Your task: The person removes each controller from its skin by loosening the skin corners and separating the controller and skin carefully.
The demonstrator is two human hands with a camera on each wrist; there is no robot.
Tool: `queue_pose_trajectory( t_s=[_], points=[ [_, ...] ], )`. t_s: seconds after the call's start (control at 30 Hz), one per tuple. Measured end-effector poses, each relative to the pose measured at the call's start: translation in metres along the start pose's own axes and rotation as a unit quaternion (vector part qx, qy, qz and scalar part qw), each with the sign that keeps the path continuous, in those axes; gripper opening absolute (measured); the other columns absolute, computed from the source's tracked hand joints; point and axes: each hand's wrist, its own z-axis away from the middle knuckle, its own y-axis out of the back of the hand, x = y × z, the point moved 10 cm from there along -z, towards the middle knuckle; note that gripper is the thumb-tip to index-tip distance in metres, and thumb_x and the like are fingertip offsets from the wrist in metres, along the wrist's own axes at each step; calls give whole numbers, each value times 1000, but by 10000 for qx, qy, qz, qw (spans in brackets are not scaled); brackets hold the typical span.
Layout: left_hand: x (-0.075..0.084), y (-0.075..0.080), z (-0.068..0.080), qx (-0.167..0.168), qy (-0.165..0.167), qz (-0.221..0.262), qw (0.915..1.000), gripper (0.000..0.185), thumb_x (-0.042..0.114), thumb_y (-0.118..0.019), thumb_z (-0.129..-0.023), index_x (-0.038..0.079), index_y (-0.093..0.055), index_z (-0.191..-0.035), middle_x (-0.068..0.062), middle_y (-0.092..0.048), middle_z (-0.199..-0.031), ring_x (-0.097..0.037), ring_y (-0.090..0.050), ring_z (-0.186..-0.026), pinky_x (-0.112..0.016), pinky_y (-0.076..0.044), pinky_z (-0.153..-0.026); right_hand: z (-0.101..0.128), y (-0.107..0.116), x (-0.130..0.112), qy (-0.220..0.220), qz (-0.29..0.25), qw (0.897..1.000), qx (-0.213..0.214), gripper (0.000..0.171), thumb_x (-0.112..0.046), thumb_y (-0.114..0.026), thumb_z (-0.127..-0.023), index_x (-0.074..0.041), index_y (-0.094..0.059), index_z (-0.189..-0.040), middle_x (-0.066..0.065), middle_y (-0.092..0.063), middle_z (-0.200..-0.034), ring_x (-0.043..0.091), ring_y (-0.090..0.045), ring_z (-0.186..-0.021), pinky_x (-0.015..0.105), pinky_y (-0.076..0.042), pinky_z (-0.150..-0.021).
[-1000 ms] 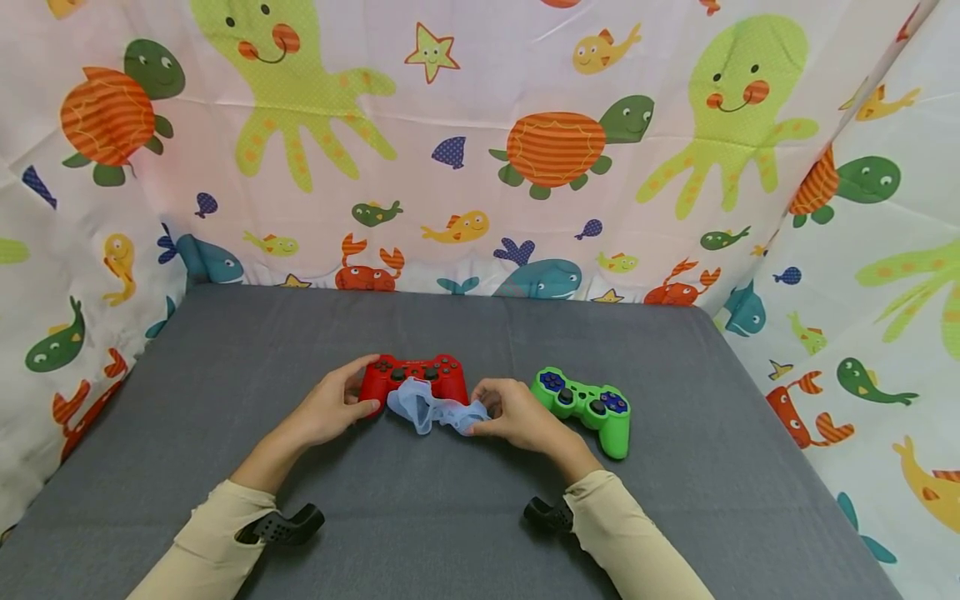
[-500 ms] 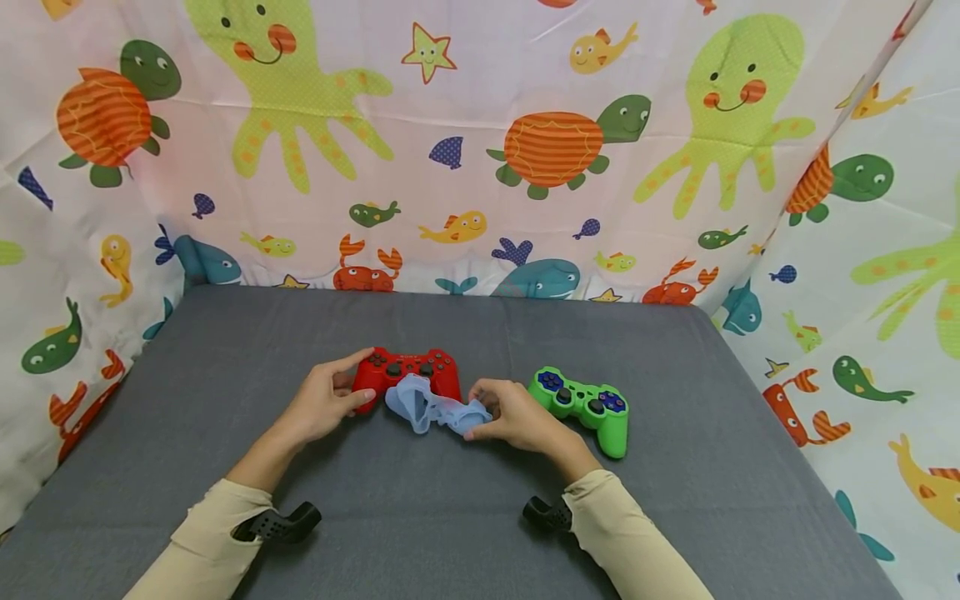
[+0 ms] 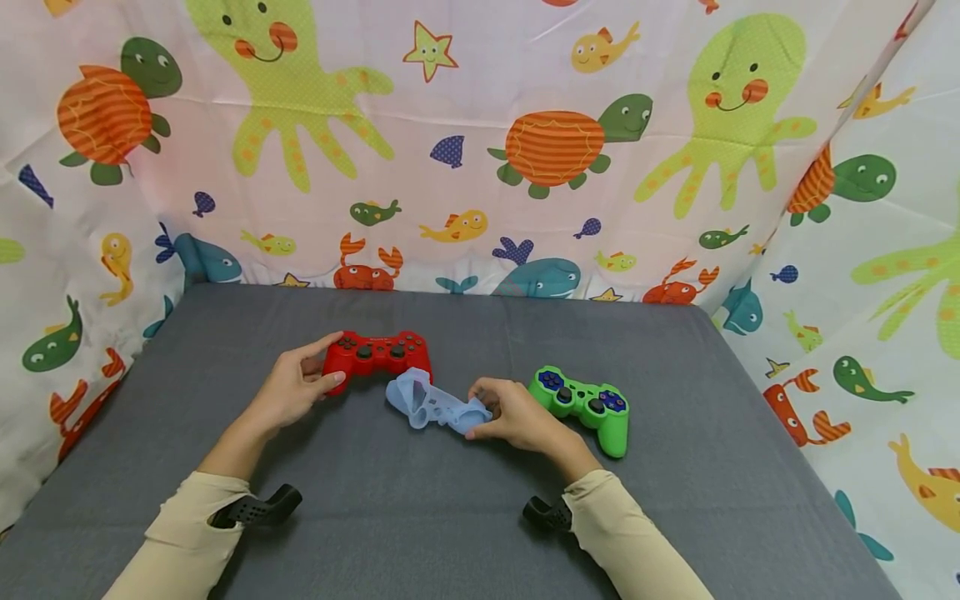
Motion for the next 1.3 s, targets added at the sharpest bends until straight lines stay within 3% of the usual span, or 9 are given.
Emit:
queue_pose_trajectory(
  t_s=[0.33,0.5,0.63,0.87,0.93,1.03,1.17,1.3],
  points=[
    [-7,21,1,86,24,-117,9999,67,9,-66,-98,13,-35,-158,-35,-66,-120,-11,-68,-79,-30,-58,-68,0,0,0,72,-38,10000,-29,40,-19,-87,-80,-12,-63,-111,5,-75,-96,8,-57,-68,23,-47,-63],
    [-12,26,1,115,22,-124,9999,68,8,-64,-99,12,-33,-159,-37,-63,-125,-8,-67,-85,-27,-58,-72,0,0,0,109,-10,9999,-40,40,-19,-87,-81,-13,-62,-111,4,-74,-94,8,-55,-66,22,-46,-61],
    [-13,27,1,120,30,-254,9996,67,7,-61,-100,12,-30,-160,-36,-58,-132,-13,-65,-90,-25,-56,-72,0,0,0,88,-3,9999,-48,40,-19,-87,-81,-13,-62,-112,5,-74,-95,8,-54,-65,22,-45,-59],
    [-15,30,1,268,1,-777,9966,65,8,-55,-103,12,-26,-161,-29,-56,-126,-24,-55,-85,-23,-45,-65,0,0,0,75,29,9999,-72,41,-20,-86,-81,-13,-62,-114,6,-74,-98,8,-54,-65,22,-46,-61],
    [-15,31,1,374,-9,-900,9952,64,7,-55,-103,10,-28,-160,-31,-56,-132,-32,-59,-95,-25,-47,-71,0,0,-1,89,23,9999,-77,41,-20,-86,-82,-13,-62,-114,6,-74,-99,7,-54,-64,22,-46,-60],
    [-16,34,2,575,33,-1013,9932,62,5,-56,-102,8,-31,-159,-35,-52,-141,-45,-56,-116,-38,-50,-88,0,0,-1,107,5,9999,-81,42,-20,-86,-82,-12,-61,-115,7,-74,-99,7,-53,-62,22,-45,-59],
    [-20,36,1,714,223,-1012,9920,62,5,-57,-101,8,-33,-158,-36,-45,-148,-51,-43,-136,-62,-35,-110,1,0,-2,117,0,9999,-68,42,-21,-86,-81,-13,-61,-115,7,-74,-100,6,-52,-60,22,-45,-58],
    [-26,37,0,700,422,-1103,9905,63,7,-58,-101,10,-33,-158,-36,-40,-152,-52,-34,-144,-68,-24,-116,1,0,-2,123,17,9999,-43,42,-20,-86,-81,-13,-62,-114,7,-74,-99,7,-52,-60,22,-45,-58]
  ],
)
